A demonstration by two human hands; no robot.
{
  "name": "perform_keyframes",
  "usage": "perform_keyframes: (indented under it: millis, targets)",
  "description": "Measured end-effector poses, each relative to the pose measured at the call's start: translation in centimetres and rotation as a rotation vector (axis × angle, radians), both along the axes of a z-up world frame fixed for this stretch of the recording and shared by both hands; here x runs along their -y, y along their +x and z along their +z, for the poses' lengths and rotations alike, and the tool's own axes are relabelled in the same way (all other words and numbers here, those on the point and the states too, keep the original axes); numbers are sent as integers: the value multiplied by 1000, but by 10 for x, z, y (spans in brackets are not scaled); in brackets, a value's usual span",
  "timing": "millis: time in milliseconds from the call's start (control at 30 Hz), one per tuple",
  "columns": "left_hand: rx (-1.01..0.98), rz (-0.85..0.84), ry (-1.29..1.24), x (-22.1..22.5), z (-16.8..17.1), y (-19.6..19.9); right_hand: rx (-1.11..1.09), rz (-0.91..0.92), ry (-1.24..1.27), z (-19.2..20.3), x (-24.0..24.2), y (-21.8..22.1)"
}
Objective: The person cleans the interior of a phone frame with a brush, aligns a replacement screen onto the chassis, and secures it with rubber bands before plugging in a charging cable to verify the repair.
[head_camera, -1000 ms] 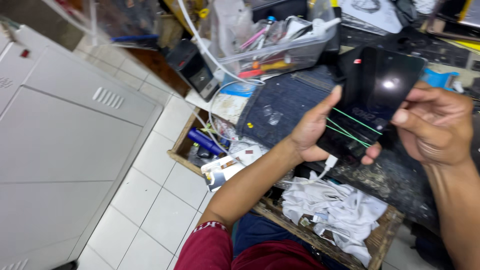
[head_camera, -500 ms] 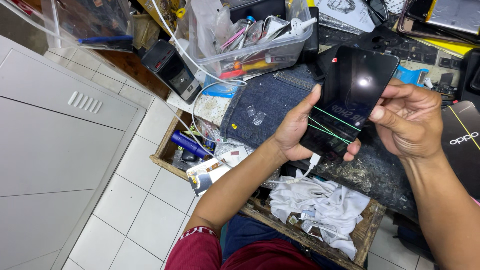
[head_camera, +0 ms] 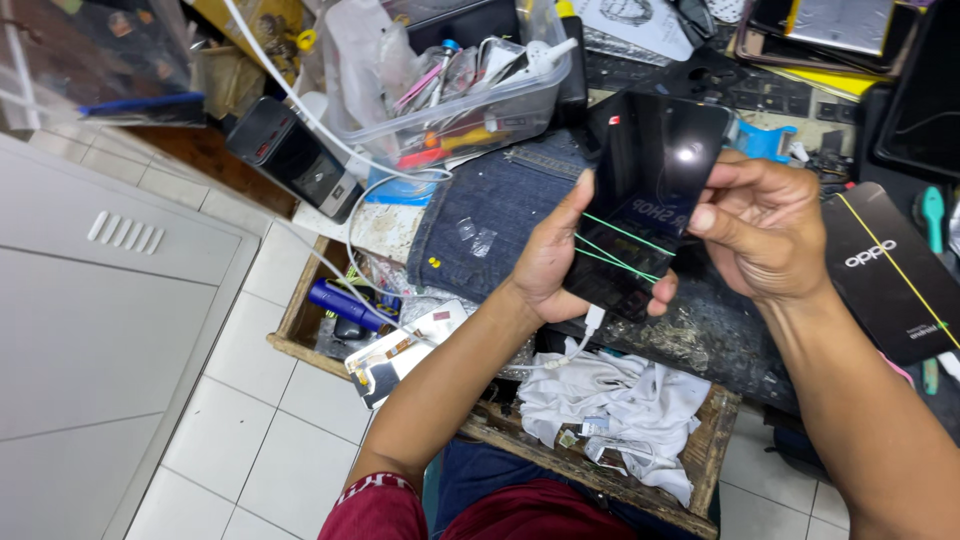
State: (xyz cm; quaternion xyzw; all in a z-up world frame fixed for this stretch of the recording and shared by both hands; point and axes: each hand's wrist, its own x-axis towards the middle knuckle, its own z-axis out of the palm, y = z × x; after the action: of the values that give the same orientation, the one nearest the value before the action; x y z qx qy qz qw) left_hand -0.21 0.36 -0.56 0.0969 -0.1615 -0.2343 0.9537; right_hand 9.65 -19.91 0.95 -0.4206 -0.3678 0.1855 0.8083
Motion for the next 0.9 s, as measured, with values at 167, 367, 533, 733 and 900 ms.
perform_keyframes:
  millis: [167,367,533,733,900]
  targets:
    - [19,17,39,1,-1,1,-13,14,-8,3,1,0]
    - [5,23,21,2,2,0,-4,22,-8,3,0,-1]
    - [11,36,29,2,2,0,-8,24,-8,3,1,0]
    - [8,26,26,1,1,0,-9,13,-16,1,1,1]
    - [12,31,26,1,1,0,-12,22,-14,1,2,1]
